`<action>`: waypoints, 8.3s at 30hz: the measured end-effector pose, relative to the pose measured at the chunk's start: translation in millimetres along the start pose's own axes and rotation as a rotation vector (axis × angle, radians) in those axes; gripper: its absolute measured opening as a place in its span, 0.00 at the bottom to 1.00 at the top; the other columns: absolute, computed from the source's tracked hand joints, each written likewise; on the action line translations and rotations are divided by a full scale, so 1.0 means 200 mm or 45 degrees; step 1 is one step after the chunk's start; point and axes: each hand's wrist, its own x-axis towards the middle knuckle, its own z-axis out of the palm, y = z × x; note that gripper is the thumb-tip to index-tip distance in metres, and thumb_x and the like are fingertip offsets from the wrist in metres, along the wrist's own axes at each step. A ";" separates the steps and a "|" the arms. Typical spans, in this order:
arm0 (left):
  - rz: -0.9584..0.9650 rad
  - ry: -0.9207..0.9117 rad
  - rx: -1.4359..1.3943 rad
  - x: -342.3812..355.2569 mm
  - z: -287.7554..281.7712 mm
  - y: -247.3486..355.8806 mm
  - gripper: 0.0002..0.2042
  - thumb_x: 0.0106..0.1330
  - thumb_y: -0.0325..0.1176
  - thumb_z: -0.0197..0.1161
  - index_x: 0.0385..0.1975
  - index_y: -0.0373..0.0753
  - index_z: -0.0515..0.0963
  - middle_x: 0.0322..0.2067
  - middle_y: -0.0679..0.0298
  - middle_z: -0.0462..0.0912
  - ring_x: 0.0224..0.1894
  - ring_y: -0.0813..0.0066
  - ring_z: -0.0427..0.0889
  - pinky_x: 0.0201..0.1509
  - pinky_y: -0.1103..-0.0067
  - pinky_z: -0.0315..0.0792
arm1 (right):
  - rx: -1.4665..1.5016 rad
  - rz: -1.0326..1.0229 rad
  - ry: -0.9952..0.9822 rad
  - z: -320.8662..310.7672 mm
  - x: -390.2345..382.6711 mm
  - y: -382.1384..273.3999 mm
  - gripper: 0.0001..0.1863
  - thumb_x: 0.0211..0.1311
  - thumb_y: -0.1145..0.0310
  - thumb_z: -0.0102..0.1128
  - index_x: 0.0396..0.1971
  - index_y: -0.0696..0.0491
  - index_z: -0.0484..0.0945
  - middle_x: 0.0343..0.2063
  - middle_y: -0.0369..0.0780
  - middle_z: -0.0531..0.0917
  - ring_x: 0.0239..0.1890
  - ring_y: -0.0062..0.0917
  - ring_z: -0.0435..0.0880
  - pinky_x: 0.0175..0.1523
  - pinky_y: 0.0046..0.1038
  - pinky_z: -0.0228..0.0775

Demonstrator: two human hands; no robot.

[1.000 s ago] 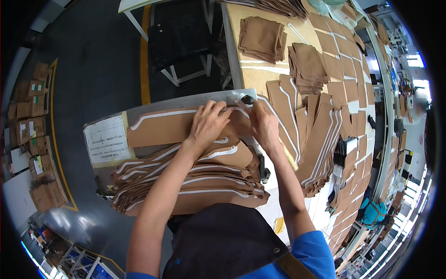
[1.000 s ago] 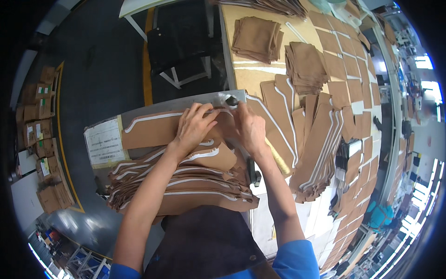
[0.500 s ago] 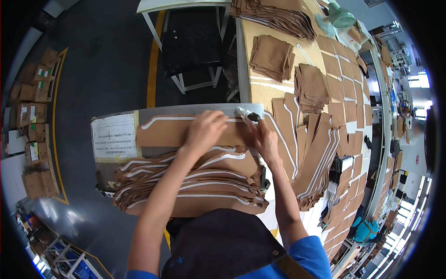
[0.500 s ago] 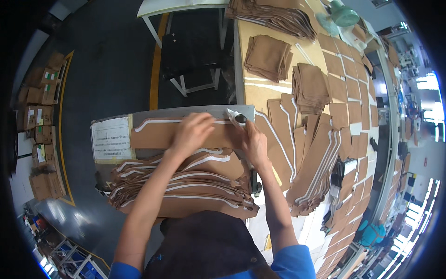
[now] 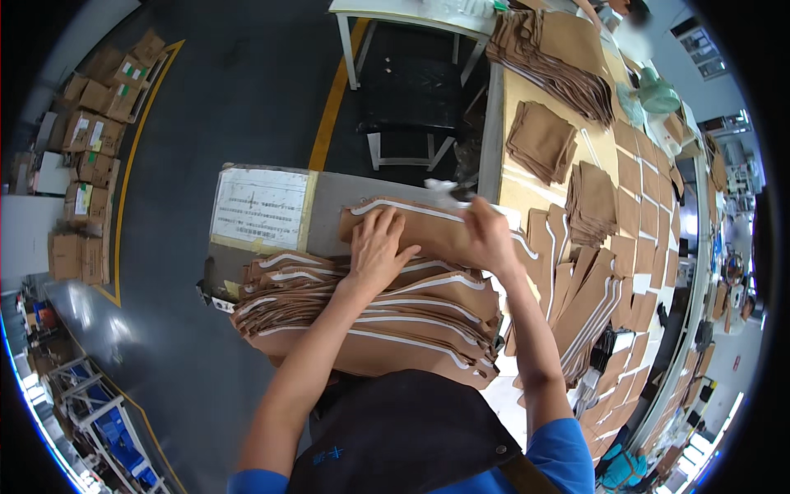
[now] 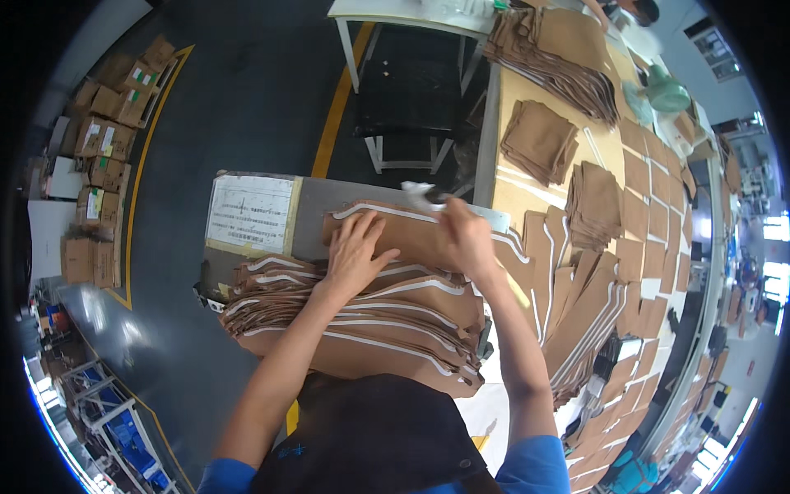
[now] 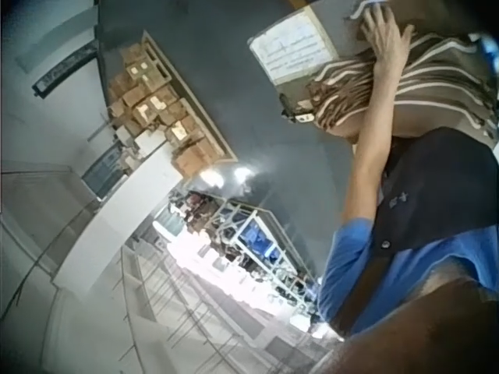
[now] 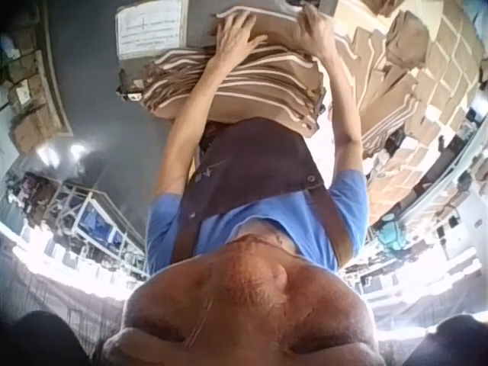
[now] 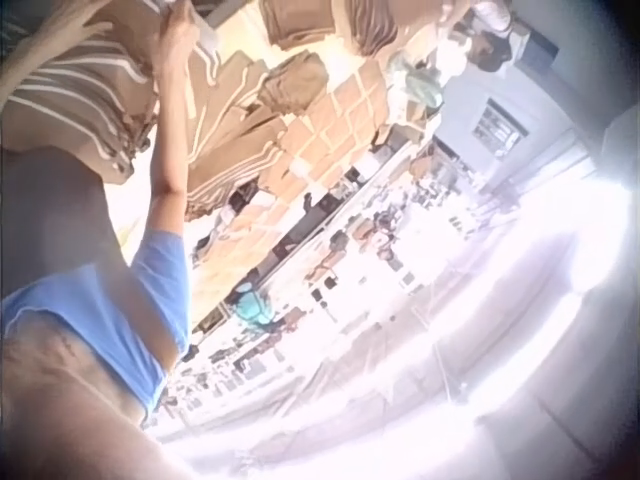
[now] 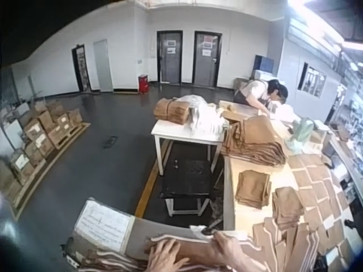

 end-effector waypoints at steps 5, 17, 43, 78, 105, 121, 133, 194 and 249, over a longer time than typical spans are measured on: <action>0.058 0.089 0.048 -0.02 0.02 -0.02 0.29 0.61 0.45 0.68 0.58 0.33 0.73 0.63 0.57 0.67 0.67 0.58 0.60 0.66 0.59 0.58 | -0.051 -0.244 -0.176 0.33 0.19 -0.12 0.12 0.60 0.74 0.61 0.43 0.60 0.73 0.33 0.53 0.82 0.33 0.51 0.83 0.35 0.46 0.75; 0.034 0.197 -0.004 -0.04 0.05 -0.05 0.29 0.58 0.43 0.70 0.57 0.36 0.74 0.61 0.59 0.69 0.66 0.58 0.62 0.66 0.55 0.60 | -0.160 -0.311 -0.156 0.43 0.25 -0.22 0.11 0.63 0.69 0.60 0.39 0.60 0.74 0.32 0.50 0.83 0.31 0.48 0.84 0.32 0.43 0.75; 0.109 0.218 -0.071 -0.05 0.02 -0.10 0.18 0.64 0.38 0.65 0.50 0.34 0.80 0.58 0.55 0.78 0.64 0.58 0.73 0.62 0.62 0.70 | -0.228 0.062 0.057 0.14 0.02 0.12 0.12 0.56 0.70 0.63 0.38 0.55 0.71 0.32 0.50 0.78 0.36 0.50 0.80 0.38 0.47 0.72; 0.759 0.079 -0.123 -0.75 -0.13 0.24 0.11 0.56 0.30 0.73 0.36 0.37 0.80 0.34 0.62 0.79 0.31 0.68 0.80 0.30 0.74 0.75 | -0.274 0.900 0.938 -0.19 -1.57 0.51 0.16 0.60 0.73 0.64 0.47 0.58 0.76 0.45 0.47 0.75 0.50 0.38 0.76 0.54 0.36 0.69; 0.781 0.080 -0.052 0.34 0.28 0.36 0.16 0.60 0.36 0.68 0.47 0.40 0.82 0.43 0.65 0.78 0.47 0.66 0.75 0.47 0.70 0.71 | -0.198 0.376 0.247 -0.15 -0.36 0.35 0.09 0.66 0.69 0.59 0.32 0.57 0.70 0.25 0.52 0.79 0.29 0.51 0.80 0.32 0.46 0.69; 0.736 0.035 -0.059 0.35 0.29 0.36 0.16 0.60 0.34 0.68 0.49 0.40 0.82 0.44 0.66 0.77 0.47 0.66 0.74 0.48 0.70 0.70 | -0.346 0.304 0.177 -0.11 -0.32 0.31 0.12 0.59 0.71 0.63 0.34 0.55 0.68 0.29 0.48 0.81 0.27 0.47 0.82 0.30 0.43 0.73; 0.722 0.040 -0.079 0.35 0.30 0.35 0.16 0.60 0.33 0.68 0.48 0.41 0.82 0.44 0.65 0.76 0.48 0.66 0.74 0.49 0.69 0.70 | -0.321 0.300 0.192 -0.11 -0.34 0.28 0.09 0.61 0.71 0.61 0.34 0.56 0.69 0.28 0.49 0.81 0.28 0.49 0.81 0.31 0.44 0.72; 0.128 0.172 -0.063 -0.01 0.14 0.05 0.22 0.63 0.42 0.66 0.54 0.37 0.77 0.59 0.48 0.67 0.65 0.51 0.62 0.68 0.53 0.57 | -0.123 -0.355 -0.310 0.37 0.25 -0.12 0.11 0.61 0.69 0.62 0.36 0.60 0.73 0.33 0.52 0.82 0.33 0.51 0.82 0.35 0.44 0.74; 0.861 -0.059 -0.246 -0.67 0.00 0.39 0.15 0.54 0.28 0.73 0.39 0.39 0.76 0.33 0.64 0.77 0.37 0.67 0.78 0.40 0.70 0.70 | -0.345 0.882 0.791 -0.27 -1.47 0.42 0.15 0.64 0.73 0.60 0.49 0.58 0.72 0.47 0.49 0.75 0.50 0.45 0.76 0.53 0.39 0.69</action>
